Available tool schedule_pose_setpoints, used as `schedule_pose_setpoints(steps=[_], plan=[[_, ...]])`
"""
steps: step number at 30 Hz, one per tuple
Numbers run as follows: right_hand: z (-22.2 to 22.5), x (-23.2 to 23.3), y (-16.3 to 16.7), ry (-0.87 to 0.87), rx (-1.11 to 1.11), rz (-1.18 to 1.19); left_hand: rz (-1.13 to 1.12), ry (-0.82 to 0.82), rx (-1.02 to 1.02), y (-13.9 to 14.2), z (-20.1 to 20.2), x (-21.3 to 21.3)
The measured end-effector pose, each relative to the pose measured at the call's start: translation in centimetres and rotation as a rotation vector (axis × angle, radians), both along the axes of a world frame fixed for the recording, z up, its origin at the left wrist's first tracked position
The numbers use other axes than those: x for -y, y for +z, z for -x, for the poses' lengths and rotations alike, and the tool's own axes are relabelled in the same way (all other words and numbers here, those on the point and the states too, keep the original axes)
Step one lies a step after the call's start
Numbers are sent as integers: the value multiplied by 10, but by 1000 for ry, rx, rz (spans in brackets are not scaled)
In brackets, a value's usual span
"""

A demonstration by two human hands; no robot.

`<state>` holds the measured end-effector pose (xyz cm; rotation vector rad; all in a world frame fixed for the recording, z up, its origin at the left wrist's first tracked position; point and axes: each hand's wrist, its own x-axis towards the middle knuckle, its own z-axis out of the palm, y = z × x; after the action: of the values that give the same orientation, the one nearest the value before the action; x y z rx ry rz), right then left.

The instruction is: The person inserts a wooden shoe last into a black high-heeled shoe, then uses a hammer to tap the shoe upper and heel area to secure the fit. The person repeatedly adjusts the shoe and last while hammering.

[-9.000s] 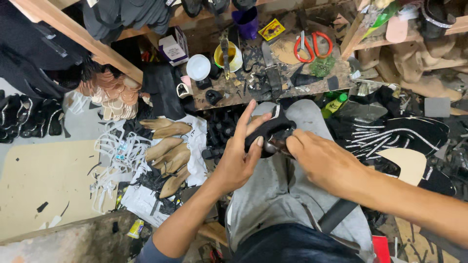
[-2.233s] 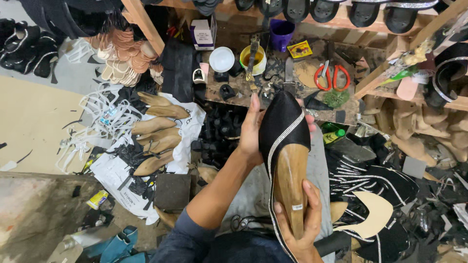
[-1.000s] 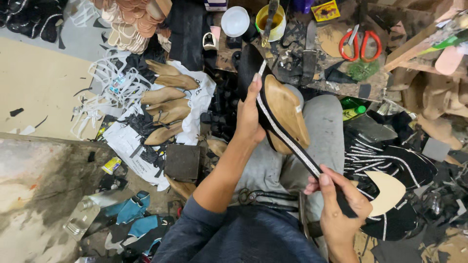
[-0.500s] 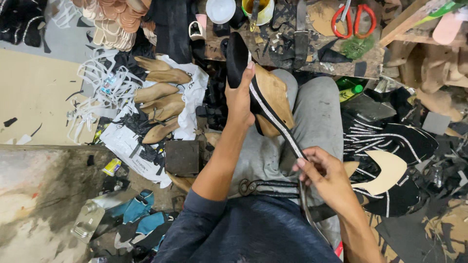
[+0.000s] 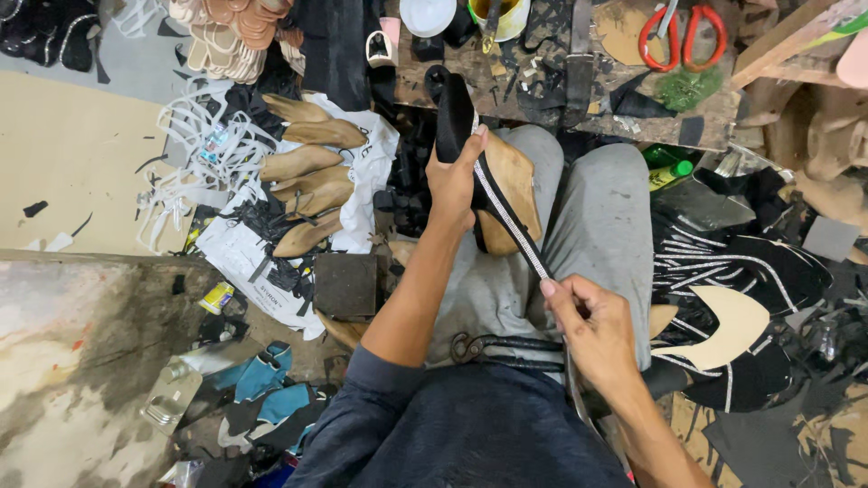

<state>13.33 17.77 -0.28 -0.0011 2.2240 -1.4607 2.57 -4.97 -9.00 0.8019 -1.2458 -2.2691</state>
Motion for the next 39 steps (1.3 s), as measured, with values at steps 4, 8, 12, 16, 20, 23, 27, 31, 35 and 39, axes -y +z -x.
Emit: schedule_pose_setpoints(steps=[4, 8, 12, 16, 20, 23, 27, 31, 35, 39], plan=[[-14, 4, 10, 1, -183, -175, -30, -30, 12, -5, 2, -1], [-15, 1, 5, -23, -215, -129, -75, -59, -11, -5, 3, -1], [-15, -4, -3, -31, -168, -129, -79, -82, 19, -4, 3, -2], [-19, -6, -11, -19, -177, -134, -83, -81, 21, -5, 4, -3], [-22, -8, -20, -15, -195, -118, -94, -94, 105, -6, 4, -2], [-23, -10, -27, -26, -159, -123, -110, -101, 155, -8, 4, -1], [-22, -10, -36, -22, -159, -108, -132, -118, 85, -10, 2, 1], [-18, -10, -41, -24, -133, -131, -163, -136, 77, -9, 1, 3], [-12, -13, -46, -20, -57, -139, -166, -143, 76, -7, 1, 5], [-4, -15, -54, -2, -12, -131, -191, -163, 84, -5, -2, 7]])
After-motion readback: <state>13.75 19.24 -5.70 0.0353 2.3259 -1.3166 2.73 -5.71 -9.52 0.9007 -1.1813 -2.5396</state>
